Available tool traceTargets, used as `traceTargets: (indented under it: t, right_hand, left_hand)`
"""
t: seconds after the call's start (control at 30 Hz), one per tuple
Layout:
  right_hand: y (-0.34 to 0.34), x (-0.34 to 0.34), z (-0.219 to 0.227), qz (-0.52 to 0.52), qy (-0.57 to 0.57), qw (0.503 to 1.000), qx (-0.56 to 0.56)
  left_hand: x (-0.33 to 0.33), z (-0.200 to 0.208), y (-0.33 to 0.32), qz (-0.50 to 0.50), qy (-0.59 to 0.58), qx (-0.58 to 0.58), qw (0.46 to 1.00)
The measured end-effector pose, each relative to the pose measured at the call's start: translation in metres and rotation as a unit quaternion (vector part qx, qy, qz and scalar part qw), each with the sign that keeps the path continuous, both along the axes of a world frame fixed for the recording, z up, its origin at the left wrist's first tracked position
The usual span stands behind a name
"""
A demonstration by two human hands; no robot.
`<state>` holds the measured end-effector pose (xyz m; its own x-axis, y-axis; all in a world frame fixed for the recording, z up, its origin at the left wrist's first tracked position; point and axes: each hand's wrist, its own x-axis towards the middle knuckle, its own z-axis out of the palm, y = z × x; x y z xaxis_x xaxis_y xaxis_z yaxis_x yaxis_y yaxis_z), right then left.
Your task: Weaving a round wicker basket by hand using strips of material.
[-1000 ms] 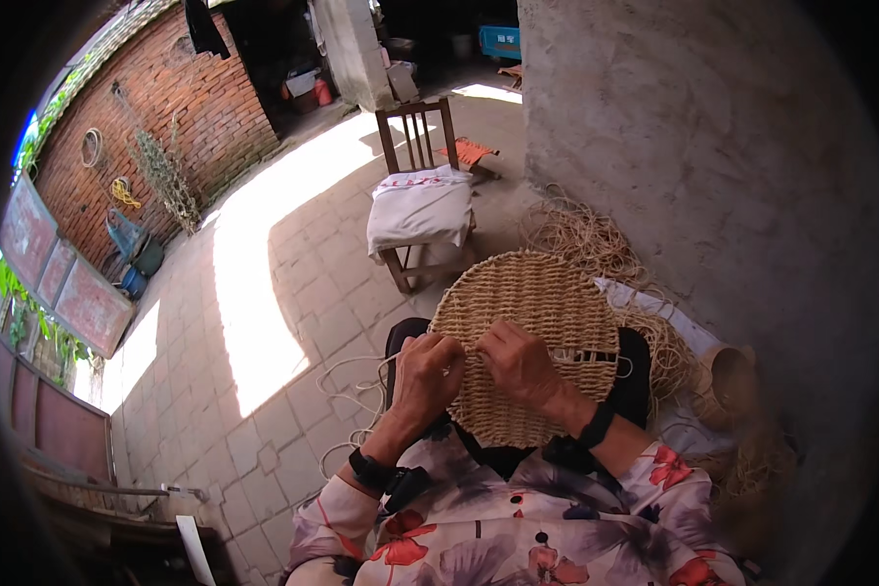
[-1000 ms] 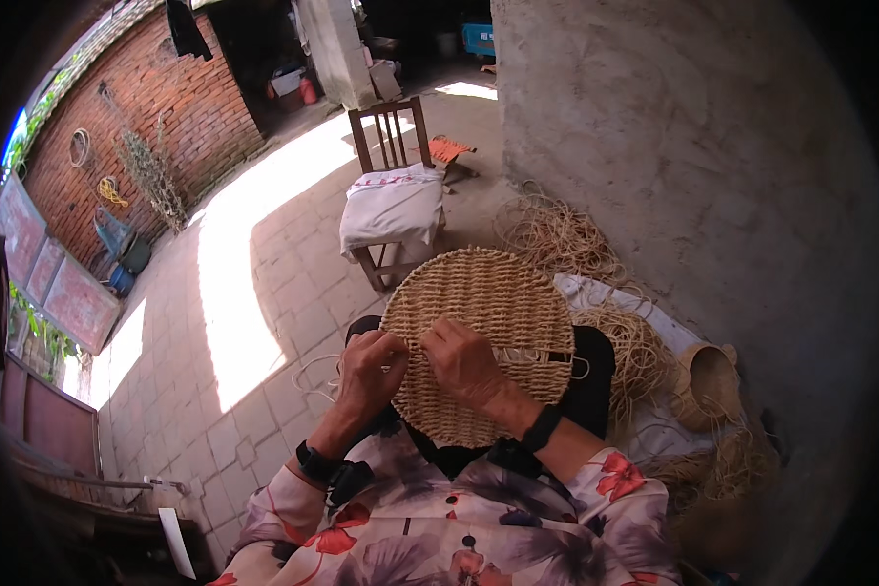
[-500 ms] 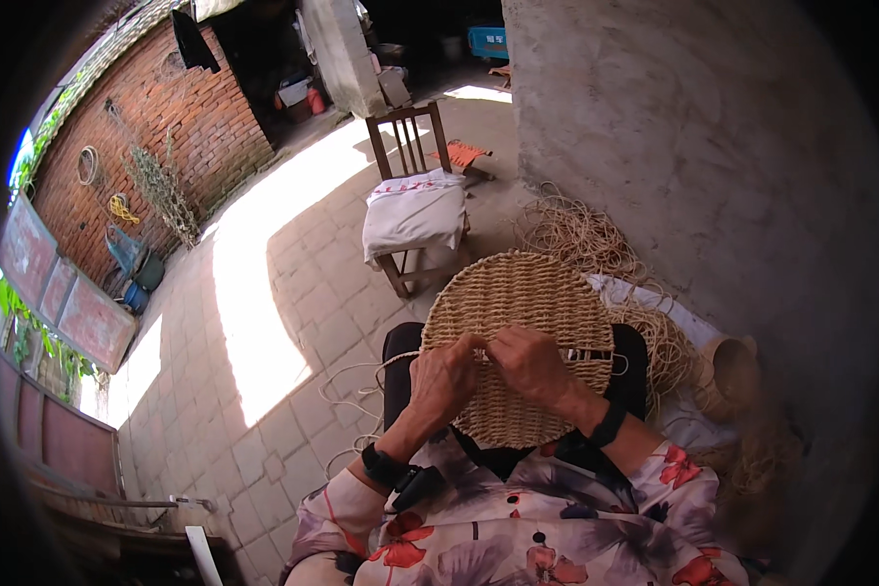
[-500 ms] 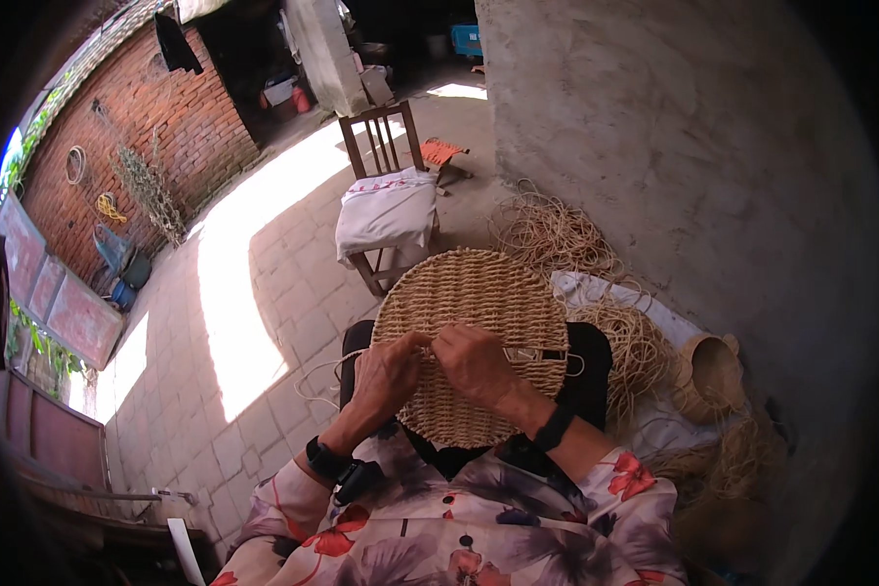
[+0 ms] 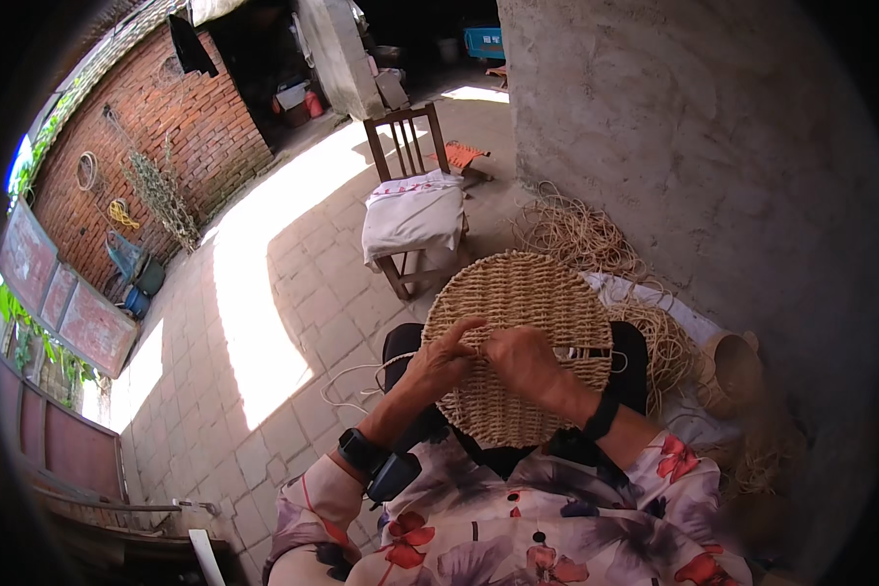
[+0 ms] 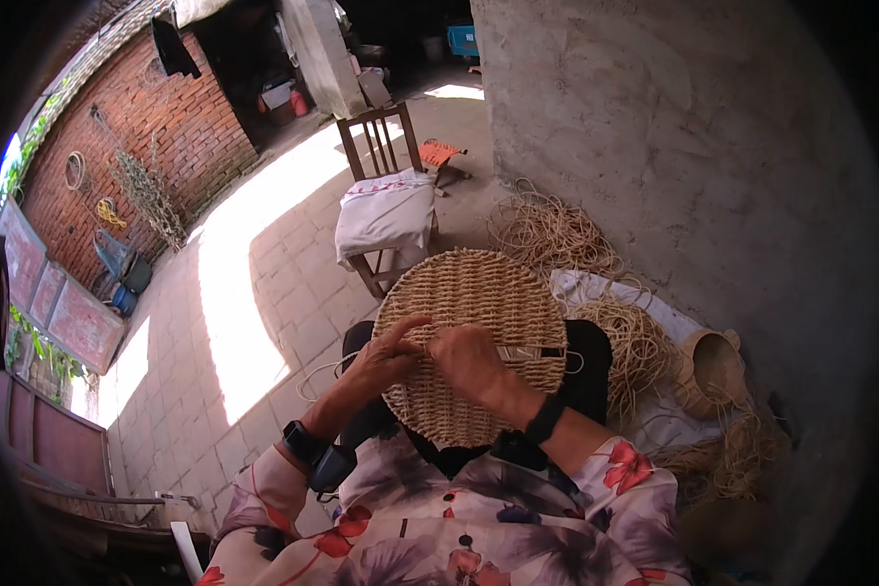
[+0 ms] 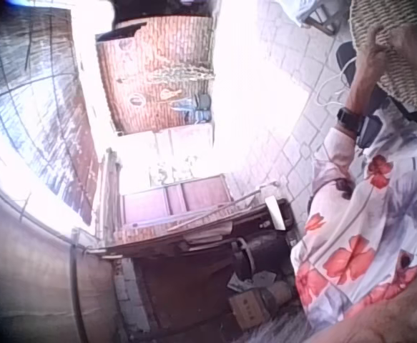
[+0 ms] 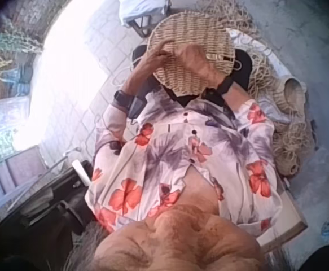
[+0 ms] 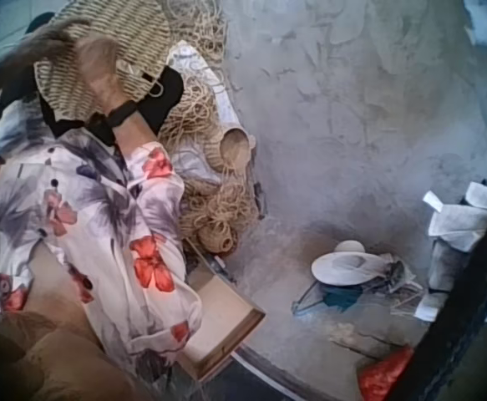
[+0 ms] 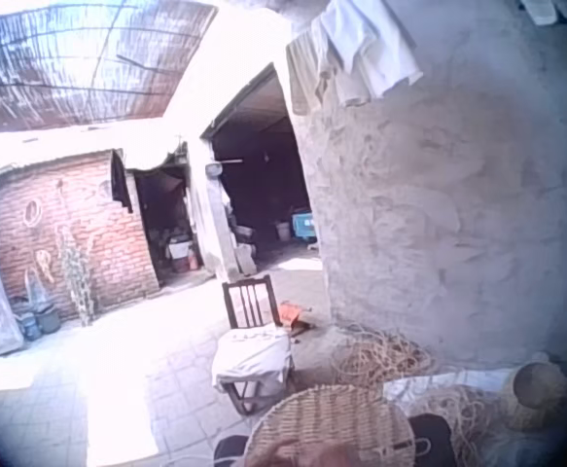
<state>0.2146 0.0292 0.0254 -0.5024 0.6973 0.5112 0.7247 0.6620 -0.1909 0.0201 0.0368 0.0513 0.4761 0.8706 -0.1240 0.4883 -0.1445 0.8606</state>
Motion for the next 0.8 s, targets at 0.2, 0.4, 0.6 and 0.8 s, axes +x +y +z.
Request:
traceTargets:
  t: [0.2, 0.4, 0.6, 0.8]
  right_hand:
    - [0.002, 0.000, -0.003, -0.010, 0.039, 0.999, -0.021]
    - [0.003, -0.001, -0.007, -0.037, 0.071, 0.997, -0.017]
    - [-0.009, 0.003, 0.011, -0.040, 0.044, 0.997, -0.040]
    - [-0.025, 0.029, 0.020, -0.035, 0.139, 0.988, -0.063]
  left_hand:
    - [-0.002, 0.000, -0.007, 0.018, -0.012, 0.032, 0.999]
    - [0.017, 0.013, -0.044, 0.100, 0.079, 0.416, 0.900]
    - [0.010, -0.030, -0.071, -0.022, 0.127, 0.393, 0.910]
    - [0.009, -0.029, -0.075, -0.010, 0.103, 0.377, 0.921]
